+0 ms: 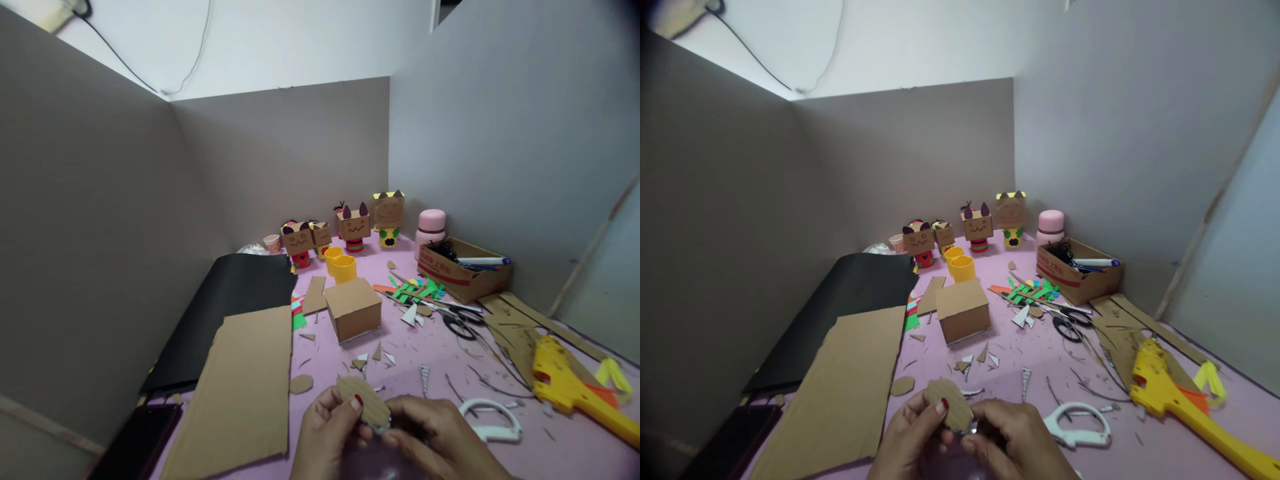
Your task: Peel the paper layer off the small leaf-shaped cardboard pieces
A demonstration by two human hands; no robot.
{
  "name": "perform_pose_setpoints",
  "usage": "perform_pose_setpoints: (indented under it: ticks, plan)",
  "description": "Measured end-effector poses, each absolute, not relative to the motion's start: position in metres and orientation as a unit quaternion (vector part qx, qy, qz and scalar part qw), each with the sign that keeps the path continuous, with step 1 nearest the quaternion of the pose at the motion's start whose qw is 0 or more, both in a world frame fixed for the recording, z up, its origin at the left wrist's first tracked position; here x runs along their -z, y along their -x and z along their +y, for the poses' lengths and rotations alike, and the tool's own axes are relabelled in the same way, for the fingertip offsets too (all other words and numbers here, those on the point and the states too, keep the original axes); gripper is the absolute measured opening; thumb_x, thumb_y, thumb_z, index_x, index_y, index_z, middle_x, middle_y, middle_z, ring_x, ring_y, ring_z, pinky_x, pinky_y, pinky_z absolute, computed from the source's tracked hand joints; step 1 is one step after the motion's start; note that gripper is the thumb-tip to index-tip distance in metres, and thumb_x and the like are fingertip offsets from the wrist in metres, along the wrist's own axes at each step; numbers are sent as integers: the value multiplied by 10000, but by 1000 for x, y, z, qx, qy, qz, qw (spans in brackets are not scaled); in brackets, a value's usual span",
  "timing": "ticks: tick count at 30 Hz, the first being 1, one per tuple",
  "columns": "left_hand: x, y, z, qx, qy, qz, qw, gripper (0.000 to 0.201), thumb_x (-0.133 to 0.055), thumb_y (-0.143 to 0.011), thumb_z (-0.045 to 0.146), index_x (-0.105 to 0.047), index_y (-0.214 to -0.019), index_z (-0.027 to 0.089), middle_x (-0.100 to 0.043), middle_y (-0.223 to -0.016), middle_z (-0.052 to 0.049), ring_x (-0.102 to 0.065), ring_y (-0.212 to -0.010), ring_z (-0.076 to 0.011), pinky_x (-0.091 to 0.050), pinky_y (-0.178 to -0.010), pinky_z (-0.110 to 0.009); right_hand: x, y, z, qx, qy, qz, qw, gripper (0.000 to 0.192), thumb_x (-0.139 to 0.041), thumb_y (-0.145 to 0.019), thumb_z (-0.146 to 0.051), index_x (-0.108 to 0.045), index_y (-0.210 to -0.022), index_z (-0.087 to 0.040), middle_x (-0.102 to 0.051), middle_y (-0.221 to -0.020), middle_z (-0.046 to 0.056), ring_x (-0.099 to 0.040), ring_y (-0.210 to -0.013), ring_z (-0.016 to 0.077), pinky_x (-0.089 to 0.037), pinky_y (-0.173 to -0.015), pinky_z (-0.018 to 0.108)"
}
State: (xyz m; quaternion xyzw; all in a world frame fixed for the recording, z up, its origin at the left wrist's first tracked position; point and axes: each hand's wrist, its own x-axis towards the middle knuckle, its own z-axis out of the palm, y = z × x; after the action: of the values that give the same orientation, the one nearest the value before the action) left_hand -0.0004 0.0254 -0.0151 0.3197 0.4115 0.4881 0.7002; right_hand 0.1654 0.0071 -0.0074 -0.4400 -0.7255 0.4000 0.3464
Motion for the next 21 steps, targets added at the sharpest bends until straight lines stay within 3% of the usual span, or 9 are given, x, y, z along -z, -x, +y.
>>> perform_pose_setpoints:
  ticks: [7, 21]
  plan:
    - [16, -1, 26, -479, -279, 398, 731, 288, -866, -505, 310, -711, -657, 121, -681, -505, 6, -527, -375, -31, -358, -382, -118, 11, -163, 7, -495, 417, -673, 357, 514, -422, -864, -574, -628, -679, -142, -498, -522, -20, -483, -493, 112, -375, -486, 214]
    - [8, -5, 18, -502, -361, 405, 674, 307, -844, -538, 351, -699, -693, 129, -692, -557, -9, -560, -454, -65, -403, -468, -157, 12, -162, 7, -567, 402, -604, 390, 513, -481, -812, -628, -575, -726, -132, -500, -561, -24, -456, -478, 94, -359, -474, 208]
